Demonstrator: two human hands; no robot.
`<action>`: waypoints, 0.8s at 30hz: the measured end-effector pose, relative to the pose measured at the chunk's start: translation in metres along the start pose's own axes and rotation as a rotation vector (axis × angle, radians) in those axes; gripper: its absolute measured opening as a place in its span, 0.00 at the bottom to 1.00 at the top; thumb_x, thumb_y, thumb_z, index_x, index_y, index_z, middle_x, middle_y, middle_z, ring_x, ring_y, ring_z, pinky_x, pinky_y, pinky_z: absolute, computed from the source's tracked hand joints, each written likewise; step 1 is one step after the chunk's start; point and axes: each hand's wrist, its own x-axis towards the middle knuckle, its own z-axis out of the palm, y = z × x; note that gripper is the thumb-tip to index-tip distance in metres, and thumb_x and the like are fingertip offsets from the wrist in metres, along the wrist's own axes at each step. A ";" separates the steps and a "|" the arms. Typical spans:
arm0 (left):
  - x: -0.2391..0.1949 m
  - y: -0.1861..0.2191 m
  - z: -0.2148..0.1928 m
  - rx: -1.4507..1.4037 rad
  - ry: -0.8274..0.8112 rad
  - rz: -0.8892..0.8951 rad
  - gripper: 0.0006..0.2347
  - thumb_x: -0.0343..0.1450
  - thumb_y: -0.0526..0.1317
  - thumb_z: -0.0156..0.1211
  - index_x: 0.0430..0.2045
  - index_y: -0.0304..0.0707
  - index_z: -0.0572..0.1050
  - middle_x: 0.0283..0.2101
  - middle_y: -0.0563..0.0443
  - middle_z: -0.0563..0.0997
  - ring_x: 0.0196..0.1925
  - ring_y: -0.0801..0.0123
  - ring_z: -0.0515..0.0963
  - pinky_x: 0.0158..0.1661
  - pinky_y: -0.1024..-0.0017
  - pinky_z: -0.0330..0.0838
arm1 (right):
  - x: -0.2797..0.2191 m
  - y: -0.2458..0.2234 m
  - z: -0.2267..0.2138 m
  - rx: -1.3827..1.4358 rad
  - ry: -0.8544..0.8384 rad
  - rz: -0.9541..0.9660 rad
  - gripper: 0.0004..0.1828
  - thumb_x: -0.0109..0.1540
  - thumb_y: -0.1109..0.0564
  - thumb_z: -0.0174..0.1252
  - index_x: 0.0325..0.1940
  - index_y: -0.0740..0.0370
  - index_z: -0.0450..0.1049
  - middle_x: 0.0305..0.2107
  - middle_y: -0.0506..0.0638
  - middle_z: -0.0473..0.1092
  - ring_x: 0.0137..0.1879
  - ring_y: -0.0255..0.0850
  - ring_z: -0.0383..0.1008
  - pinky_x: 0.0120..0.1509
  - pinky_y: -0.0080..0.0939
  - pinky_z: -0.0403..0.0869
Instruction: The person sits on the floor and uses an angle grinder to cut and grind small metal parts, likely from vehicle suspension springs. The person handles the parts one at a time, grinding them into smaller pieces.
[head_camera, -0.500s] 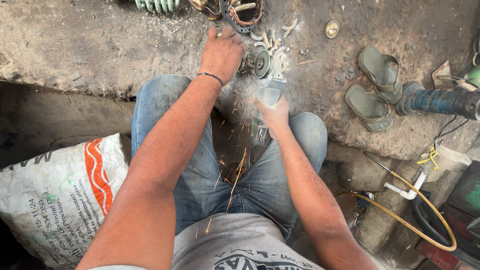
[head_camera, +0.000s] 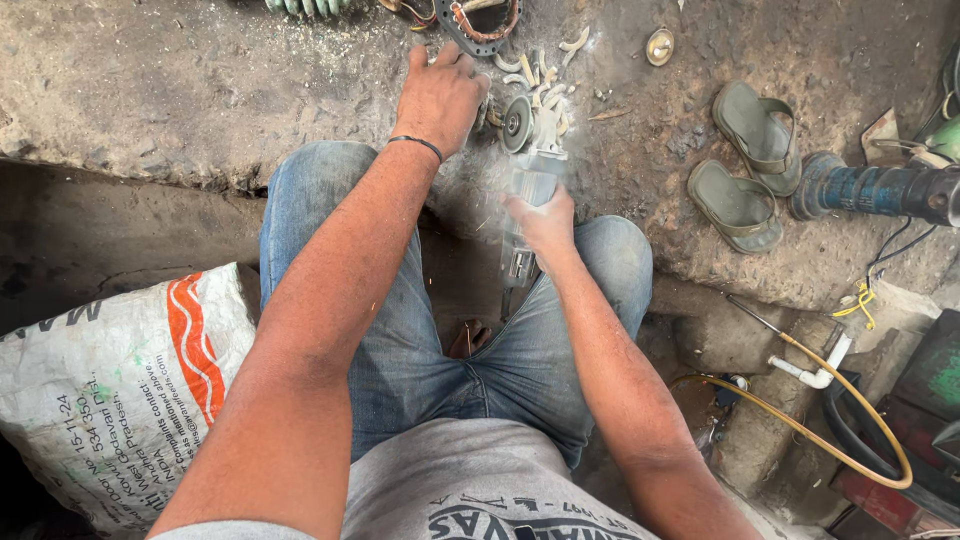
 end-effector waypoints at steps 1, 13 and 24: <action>0.001 0.000 0.000 0.006 -0.001 0.001 0.09 0.68 0.32 0.59 0.37 0.48 0.81 0.42 0.52 0.79 0.60 0.62 0.71 0.62 0.47 0.56 | 0.000 0.000 0.000 0.010 0.000 0.011 0.22 0.54 0.59 0.71 0.49 0.67 0.74 0.37 0.51 0.78 0.39 0.36 0.79 0.44 0.37 0.78; 0.004 0.000 0.003 0.035 -0.023 -0.006 0.10 0.66 0.32 0.63 0.39 0.49 0.81 0.44 0.52 0.79 0.58 0.61 0.71 0.61 0.48 0.58 | -0.007 -0.016 0.001 0.008 -0.018 0.105 0.20 0.55 0.60 0.70 0.47 0.67 0.71 0.32 0.53 0.76 0.32 0.38 0.79 0.34 0.39 0.78; 0.010 -0.007 -0.003 0.008 0.114 0.046 0.19 0.57 0.30 0.64 0.43 0.41 0.78 0.45 0.46 0.76 0.54 0.56 0.71 0.54 0.52 0.62 | 0.000 -0.024 -0.004 0.162 -0.029 0.098 0.21 0.57 0.61 0.68 0.50 0.66 0.70 0.35 0.53 0.75 0.33 0.41 0.79 0.35 0.41 0.80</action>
